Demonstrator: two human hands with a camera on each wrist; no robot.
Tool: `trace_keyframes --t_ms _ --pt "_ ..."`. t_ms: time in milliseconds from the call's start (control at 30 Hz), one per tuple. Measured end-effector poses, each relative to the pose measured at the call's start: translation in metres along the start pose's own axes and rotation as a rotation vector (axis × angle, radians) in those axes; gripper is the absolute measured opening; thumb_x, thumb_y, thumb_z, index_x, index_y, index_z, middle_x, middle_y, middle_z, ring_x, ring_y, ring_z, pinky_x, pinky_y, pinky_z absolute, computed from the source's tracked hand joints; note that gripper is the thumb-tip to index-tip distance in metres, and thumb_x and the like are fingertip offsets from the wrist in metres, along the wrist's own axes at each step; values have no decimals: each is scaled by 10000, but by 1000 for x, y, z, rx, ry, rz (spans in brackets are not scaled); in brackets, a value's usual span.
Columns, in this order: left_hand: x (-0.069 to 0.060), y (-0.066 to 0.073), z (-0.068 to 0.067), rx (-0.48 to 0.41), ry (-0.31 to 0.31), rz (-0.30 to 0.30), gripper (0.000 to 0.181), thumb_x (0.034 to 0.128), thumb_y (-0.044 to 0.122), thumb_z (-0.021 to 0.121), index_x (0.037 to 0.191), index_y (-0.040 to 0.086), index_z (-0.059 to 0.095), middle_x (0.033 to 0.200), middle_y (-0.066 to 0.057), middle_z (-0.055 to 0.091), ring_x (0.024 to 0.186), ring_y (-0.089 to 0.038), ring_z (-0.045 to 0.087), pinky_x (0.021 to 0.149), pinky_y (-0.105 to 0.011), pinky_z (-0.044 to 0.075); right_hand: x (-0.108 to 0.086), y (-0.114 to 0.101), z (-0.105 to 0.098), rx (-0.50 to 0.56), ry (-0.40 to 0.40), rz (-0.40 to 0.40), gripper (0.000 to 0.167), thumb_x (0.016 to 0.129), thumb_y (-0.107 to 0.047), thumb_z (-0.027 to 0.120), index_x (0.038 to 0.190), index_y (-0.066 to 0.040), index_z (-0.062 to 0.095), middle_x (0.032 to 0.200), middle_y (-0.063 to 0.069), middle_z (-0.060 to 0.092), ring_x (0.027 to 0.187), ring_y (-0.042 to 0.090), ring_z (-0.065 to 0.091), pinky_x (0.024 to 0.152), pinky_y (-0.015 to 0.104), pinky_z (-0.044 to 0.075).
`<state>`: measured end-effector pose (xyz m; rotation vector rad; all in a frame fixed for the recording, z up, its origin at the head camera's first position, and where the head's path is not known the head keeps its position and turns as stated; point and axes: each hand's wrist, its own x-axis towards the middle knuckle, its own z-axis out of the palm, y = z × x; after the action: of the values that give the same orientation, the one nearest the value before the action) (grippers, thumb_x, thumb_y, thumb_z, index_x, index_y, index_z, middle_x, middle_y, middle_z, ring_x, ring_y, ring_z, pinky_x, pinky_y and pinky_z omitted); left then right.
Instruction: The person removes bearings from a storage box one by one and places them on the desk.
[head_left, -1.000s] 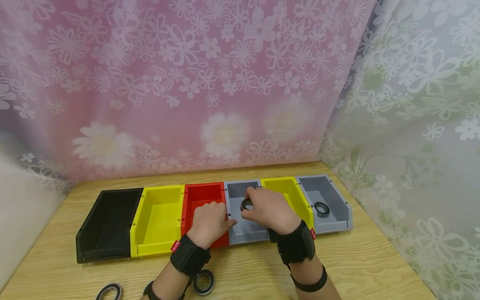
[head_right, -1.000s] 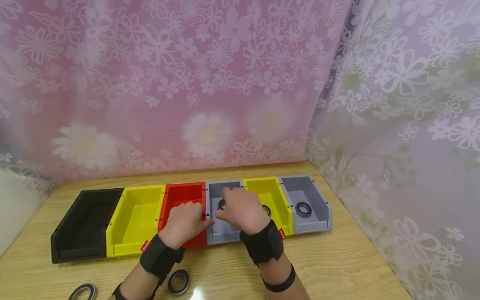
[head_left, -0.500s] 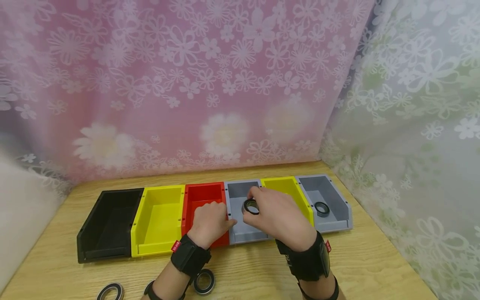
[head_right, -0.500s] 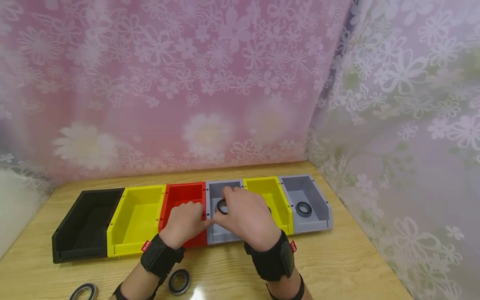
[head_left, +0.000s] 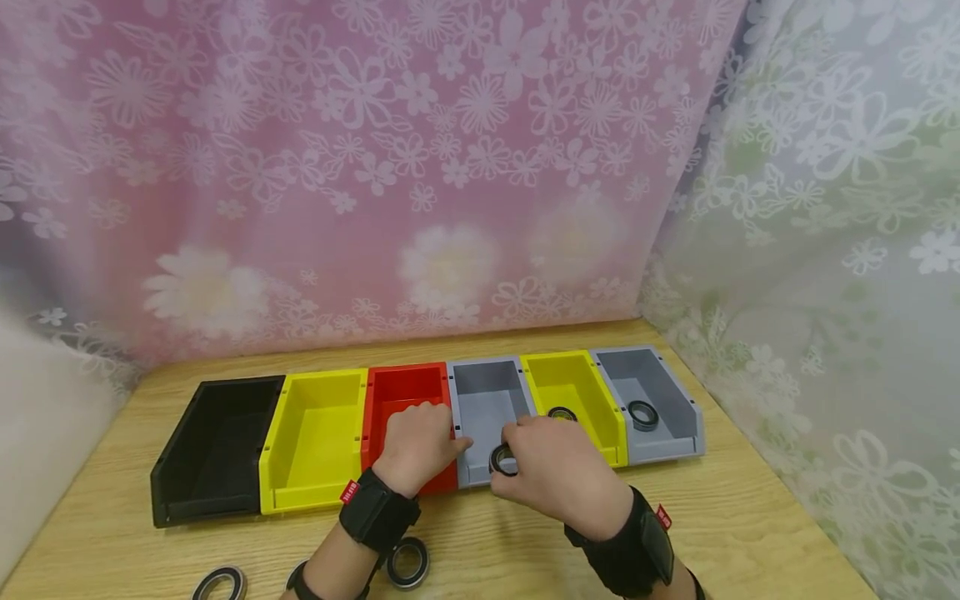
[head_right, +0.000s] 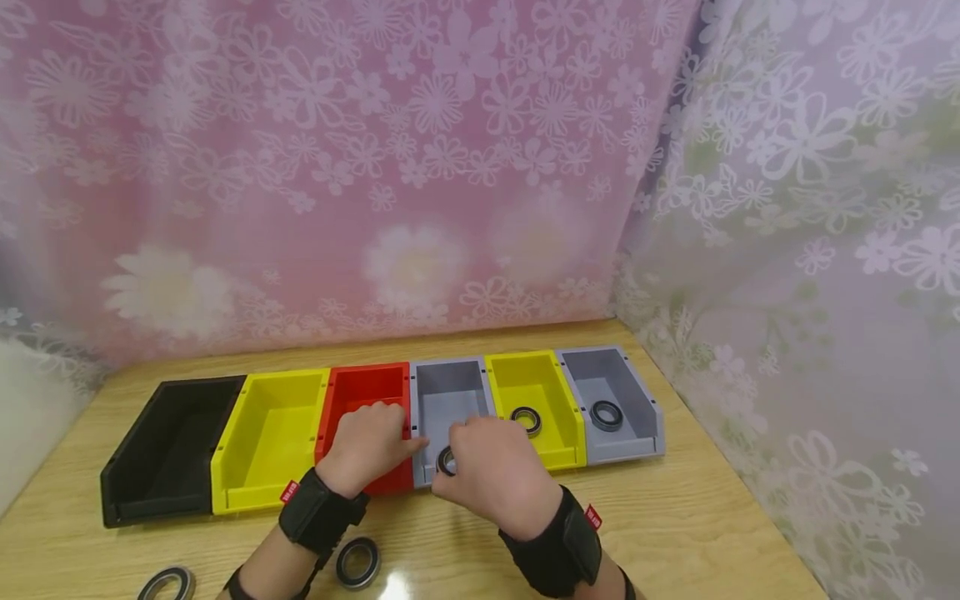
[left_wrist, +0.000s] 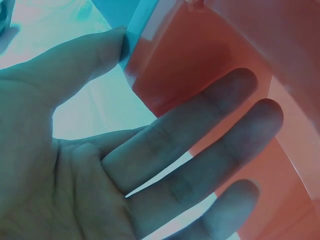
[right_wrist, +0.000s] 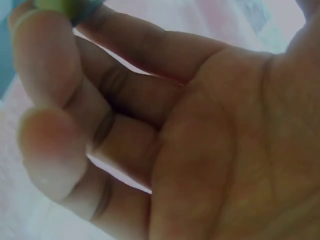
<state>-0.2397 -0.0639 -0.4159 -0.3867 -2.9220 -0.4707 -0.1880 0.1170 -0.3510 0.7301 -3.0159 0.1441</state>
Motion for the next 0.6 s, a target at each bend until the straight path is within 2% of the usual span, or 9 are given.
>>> trace_keyframes --t_ms 100,333,600 --pt "1 -1 0 0 -5 -3 516 801 370 897 570 119 510 491 8 298 429 -153 354 422 -245 252 -1 1 13 -7 -49 -46 295 829 -356 788 777 -127 610 635 -44 474 565 114 446 514 273 397" --pt "2 -1 2 -25 -21 -20 510 812 356 889 570 113 512 492 4 299 428 -158 357 423 -252 249 -4 0 42 -56 -151 -134 323 817 -381 807 782 -116 625 641 -55 481 569 105 445 517 260 394" --pt "2 -2 2 -15 -11 -15 486 805 365 891 594 122 527 491 -3 342 445 -165 392 430 -258 313 -7 1 67 -120 -169 -199 354 788 -424 828 765 -134 626 626 -60 479 559 85 441 513 266 393"
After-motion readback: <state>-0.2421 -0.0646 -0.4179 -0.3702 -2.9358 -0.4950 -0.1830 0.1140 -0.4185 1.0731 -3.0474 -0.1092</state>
